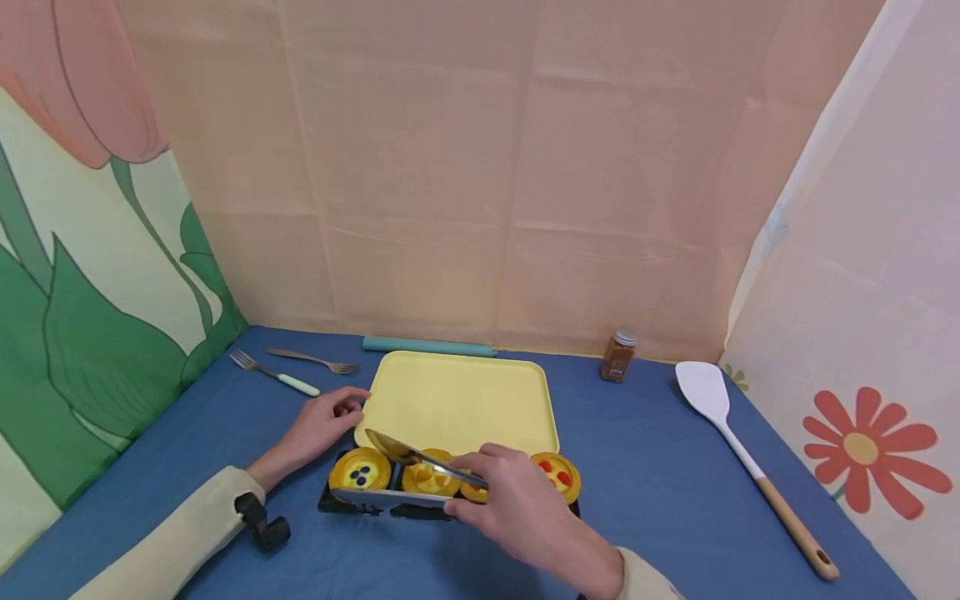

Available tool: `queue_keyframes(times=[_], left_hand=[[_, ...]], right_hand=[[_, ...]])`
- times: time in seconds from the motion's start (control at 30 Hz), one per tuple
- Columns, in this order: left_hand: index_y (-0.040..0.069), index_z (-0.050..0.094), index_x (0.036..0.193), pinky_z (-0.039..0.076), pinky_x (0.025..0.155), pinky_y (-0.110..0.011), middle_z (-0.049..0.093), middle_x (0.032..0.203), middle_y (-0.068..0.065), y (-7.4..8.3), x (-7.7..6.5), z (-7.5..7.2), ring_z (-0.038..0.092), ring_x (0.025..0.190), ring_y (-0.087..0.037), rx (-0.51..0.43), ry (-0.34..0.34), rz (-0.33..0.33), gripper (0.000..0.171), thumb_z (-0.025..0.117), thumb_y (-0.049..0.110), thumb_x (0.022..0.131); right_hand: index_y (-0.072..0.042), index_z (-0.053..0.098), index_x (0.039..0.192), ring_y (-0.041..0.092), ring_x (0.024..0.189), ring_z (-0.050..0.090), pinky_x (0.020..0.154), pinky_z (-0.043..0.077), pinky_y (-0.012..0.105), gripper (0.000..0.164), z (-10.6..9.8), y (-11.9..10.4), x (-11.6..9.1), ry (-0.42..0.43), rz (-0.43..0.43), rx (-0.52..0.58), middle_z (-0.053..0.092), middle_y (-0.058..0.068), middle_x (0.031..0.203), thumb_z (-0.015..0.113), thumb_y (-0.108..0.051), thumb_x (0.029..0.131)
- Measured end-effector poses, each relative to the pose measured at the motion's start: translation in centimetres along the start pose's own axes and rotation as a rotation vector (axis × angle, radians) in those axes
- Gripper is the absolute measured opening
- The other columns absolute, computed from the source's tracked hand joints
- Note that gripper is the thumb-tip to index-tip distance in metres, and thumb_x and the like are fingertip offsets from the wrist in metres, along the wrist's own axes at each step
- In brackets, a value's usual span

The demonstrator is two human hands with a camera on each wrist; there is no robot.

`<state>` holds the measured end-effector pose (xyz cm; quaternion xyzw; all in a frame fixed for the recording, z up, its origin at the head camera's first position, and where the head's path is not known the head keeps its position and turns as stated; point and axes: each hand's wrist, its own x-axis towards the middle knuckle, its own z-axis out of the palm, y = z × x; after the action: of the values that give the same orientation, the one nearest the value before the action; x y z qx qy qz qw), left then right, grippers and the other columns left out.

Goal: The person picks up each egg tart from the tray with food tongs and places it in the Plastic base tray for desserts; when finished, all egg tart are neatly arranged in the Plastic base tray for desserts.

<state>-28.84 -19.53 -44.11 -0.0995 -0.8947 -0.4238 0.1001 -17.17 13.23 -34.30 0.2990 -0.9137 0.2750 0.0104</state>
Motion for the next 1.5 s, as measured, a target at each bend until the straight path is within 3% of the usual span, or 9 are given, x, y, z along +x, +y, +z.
queue_keyframes(times=[0.23, 0.37, 0.7, 0.83, 1.0, 1.33, 1.5], left_hand=[[0.005, 0.067, 0.125, 0.041, 0.068, -0.035, 0.062, 0.087, 0.000, -0.1, 0.0, 0.0, 0.051, 0.069, -0.019, -0.004, -0.006, -0.005, 0.034, 0.060, 0.008, 0.092], [0.005, 0.067, 0.126, 0.041, 0.069, -0.035, 0.062, 0.087, 0.000, -0.1, 0.0, 0.1, 0.052, 0.070, -0.019, 0.001, -0.003, -0.008, 0.034, 0.060, 0.009, 0.092], [0.005, 0.067, 0.126, 0.041, 0.067, -0.034, 0.062, 0.087, 0.000, 0.0, 0.0, 0.2, 0.051, 0.069, -0.019, 0.000, 0.002, -0.005, 0.034, 0.059, 0.008, 0.093], [0.005, 0.067, 0.126, 0.041, 0.067, -0.034, 0.063, 0.087, 0.000, 0.1, 0.0, 0.1, 0.051, 0.069, -0.019, 0.001, 0.002, -0.005, 0.034, 0.059, 0.008, 0.093], [0.005, 0.067, 0.126, 0.041, 0.067, -0.034, 0.063, 0.087, 0.000, 0.3, 0.1, 0.1, 0.052, 0.069, -0.019, 0.001, -0.003, -0.003, 0.034, 0.059, 0.008, 0.093], [0.005, 0.067, 0.126, 0.041, 0.068, -0.035, 0.063, 0.086, 0.000, -0.1, 0.0, 0.1, 0.052, 0.069, -0.019, -0.005, -0.002, -0.001, 0.034, 0.059, 0.007, 0.093], [0.005, 0.067, 0.126, 0.041, 0.067, -0.035, 0.062, 0.085, 0.000, -0.3, 0.1, 0.2, 0.052, 0.069, -0.019, -0.002, 0.004, 0.005, 0.033, 0.059, 0.007, 0.093]], right_hand=[[-0.018, 0.076, 0.115, 0.008, 0.067, 0.052, 0.054, 0.044, 0.025, 0.036, -0.4, 0.6, -0.7, 0.067, 0.007, 0.008, 0.064, -0.010, 0.091, 0.084, -0.033, 0.083], [-0.019, 0.076, 0.114, 0.007, 0.068, 0.054, 0.054, 0.047, 0.024, 0.034, -0.8, 1.1, -1.2, 0.098, 0.025, 0.045, 0.067, -0.009, 0.095, 0.083, -0.033, 0.084], [-0.020, 0.077, 0.112, 0.008, 0.061, 0.051, 0.052, 0.047, 0.025, 0.035, -2.2, 2.8, -2.9, 0.152, 0.140, 0.045, 0.069, -0.004, 0.095, 0.085, -0.036, 0.081], [-0.019, 0.077, 0.112, 0.010, 0.061, 0.053, 0.052, 0.047, 0.026, 0.037, -3.1, 3.6, -3.6, 0.196, 0.237, 0.054, 0.069, -0.003, 0.095, 0.086, -0.033, 0.079], [-0.017, 0.077, 0.114, 0.010, 0.057, 0.055, 0.052, 0.047, 0.027, 0.039, -4.1, 5.0, -4.6, 0.260, 0.340, 0.010, 0.070, 0.000, 0.101, 0.088, -0.030, 0.078], [-0.013, 0.075, 0.118, 0.012, 0.062, 0.055, 0.051, 0.045, 0.027, 0.043, -5.6, 8.8, -6.2, 0.342, 0.343, -0.139, 0.071, 0.007, 0.104, 0.084, -0.033, 0.082], [-0.008, 0.074, 0.118, 0.013, 0.063, 0.056, 0.050, 0.044, 0.029, 0.053, -6.6, 10.8, -6.7, 0.358, 0.380, -0.181, 0.071, 0.007, 0.098, 0.082, -0.044, 0.081]])
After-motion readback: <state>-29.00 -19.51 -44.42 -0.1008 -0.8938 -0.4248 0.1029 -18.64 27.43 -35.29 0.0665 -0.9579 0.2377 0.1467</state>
